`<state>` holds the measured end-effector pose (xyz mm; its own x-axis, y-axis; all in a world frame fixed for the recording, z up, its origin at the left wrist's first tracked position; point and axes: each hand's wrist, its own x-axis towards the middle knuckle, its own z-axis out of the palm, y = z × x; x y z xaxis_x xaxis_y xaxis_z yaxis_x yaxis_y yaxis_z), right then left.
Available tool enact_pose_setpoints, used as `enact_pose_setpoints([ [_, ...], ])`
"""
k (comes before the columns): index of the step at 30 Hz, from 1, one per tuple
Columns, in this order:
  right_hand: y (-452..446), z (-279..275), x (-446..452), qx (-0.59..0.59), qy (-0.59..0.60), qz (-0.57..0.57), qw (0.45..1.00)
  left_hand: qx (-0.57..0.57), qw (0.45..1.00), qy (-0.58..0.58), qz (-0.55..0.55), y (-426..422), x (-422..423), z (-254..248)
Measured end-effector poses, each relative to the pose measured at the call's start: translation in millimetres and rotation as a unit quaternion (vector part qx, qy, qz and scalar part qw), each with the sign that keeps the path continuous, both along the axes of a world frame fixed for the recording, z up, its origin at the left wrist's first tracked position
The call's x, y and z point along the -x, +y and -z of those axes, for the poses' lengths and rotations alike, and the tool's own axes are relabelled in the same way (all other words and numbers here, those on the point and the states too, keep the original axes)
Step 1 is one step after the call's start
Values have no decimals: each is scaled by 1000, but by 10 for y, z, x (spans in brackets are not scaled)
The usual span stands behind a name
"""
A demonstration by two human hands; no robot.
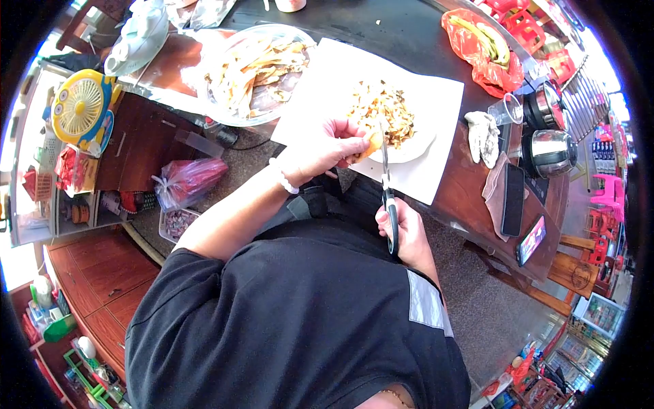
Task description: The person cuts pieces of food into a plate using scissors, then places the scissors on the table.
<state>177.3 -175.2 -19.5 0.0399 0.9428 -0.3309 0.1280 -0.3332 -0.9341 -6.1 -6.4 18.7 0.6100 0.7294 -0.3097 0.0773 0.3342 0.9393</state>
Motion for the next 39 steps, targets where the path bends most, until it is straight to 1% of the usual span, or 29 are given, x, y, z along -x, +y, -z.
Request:
enact_pose_setpoints([
  [1,-3,-6,-1,0,0,0,1000,5,1000,-7,3,4,-2,30],
  [3,-4,-40,1,48,55,29,997,10,1000,-14,6,3,-4,38],
  [7,-29,33,-22,18,64,14,998,-8,1000,-11,-7,20,24,25],
  [9,-12,45,-20,-20,7,-4,1000,-16,1000,-7,-3,45,28,30],
  [10,-5,22,-27,-20,7,-4,1000,-27,1000,5,-1,56,27,33],
  [12,10,-57,-35,-43,-106,-44,992,-36,999,17,1,54,23,0],
  [13,9,-62,-30,-42,-105,-44,993,-36,998,44,3,46,13,-68],
  [14,10,-65,-21,-15,-59,-28,998,-36,997,72,5,41,7,-103],
  [15,9,-65,-13,11,-12,-11,1000,-35,997,72,5,44,9,-98],
  [16,7,-65,-16,12,-12,-11,1000,-34,997,64,7,51,12,-91],
  [18,1,-66,-33,57,-41,-16,997,-34,998,56,10,56,19,-81],
  [19,-4,-59,-28,57,-41,-16,997,-41,998,54,9,58,26,-77],
  [21,-18,-23,-9,54,4,31,998,-49,997,52,8,60,26,-56],
  [23,-28,52,-23,31,22,34,999,-12,1000,-1,-9,61,27,-21],
  [25,-19,47,-23,9,41,38,998,-10,1000,-2,-20,55,18,-25],
  [27,-5,3,-25,-33,-51,-1,998,-7,1000,-3,-30,44,4,-14],
  [29,9,-38,-24,-25,-59,-14,998,18,999,-19,-22,33,-9,14],
  [32,29,-78,2,-20,-90,-32,995,24,999,-21,-28,-28,-55,1],
  [34,27,-36,12,1,-18,-8,1000,21,999,-19,-26,-26,-68,55],
  [35,24,-40,16,1,-18,-8,1000,23,999,-22,-24,-24,-69,59],
  [37,14,-59,22,33,23,17,999,25,999,-25,-22,-23,-69,49],
  [39,4,-11,6,36,44,31,998,24,999,-9,-27,-21,-61,19],
])
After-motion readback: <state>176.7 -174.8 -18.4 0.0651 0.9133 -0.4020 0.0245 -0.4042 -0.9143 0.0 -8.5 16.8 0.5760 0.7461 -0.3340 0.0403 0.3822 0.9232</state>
